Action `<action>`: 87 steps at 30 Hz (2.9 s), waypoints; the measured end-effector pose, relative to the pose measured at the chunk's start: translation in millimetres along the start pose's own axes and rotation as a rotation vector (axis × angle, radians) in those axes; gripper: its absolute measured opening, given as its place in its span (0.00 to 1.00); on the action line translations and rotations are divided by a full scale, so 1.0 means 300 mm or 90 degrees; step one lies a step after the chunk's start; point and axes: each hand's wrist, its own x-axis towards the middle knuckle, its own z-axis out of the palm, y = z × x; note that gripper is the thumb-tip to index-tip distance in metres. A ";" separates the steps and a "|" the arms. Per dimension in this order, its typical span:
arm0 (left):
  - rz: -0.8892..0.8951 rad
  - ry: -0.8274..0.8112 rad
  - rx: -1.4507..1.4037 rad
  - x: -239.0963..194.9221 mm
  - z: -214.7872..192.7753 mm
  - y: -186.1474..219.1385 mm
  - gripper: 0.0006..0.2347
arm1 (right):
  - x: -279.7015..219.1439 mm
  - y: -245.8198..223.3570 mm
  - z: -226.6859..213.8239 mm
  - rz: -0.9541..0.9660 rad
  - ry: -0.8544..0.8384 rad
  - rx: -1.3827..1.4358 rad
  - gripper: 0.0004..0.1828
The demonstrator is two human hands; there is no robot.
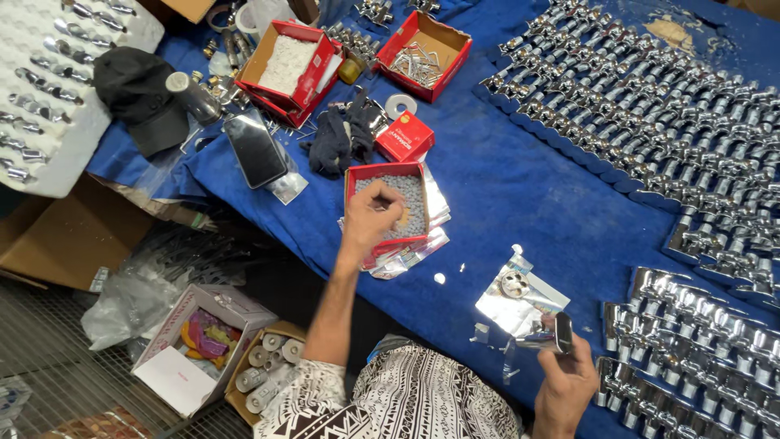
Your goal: The person assembles faucets by picking up small components from a red tray and attaching them to the chrome-finished faucet bodies.
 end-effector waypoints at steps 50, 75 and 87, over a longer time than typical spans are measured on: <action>0.148 -0.148 -0.104 -0.227 0.443 0.063 0.08 | 0.173 -0.164 0.332 -0.230 -0.024 -0.365 0.23; -0.243 -0.491 -0.460 -0.306 0.477 0.013 0.17 | 0.003 -0.164 0.211 -0.213 0.035 -0.350 0.24; -0.422 -0.560 -0.511 -0.338 0.534 -0.047 0.22 | -0.001 -0.003 -0.046 -0.117 -0.035 -0.008 0.31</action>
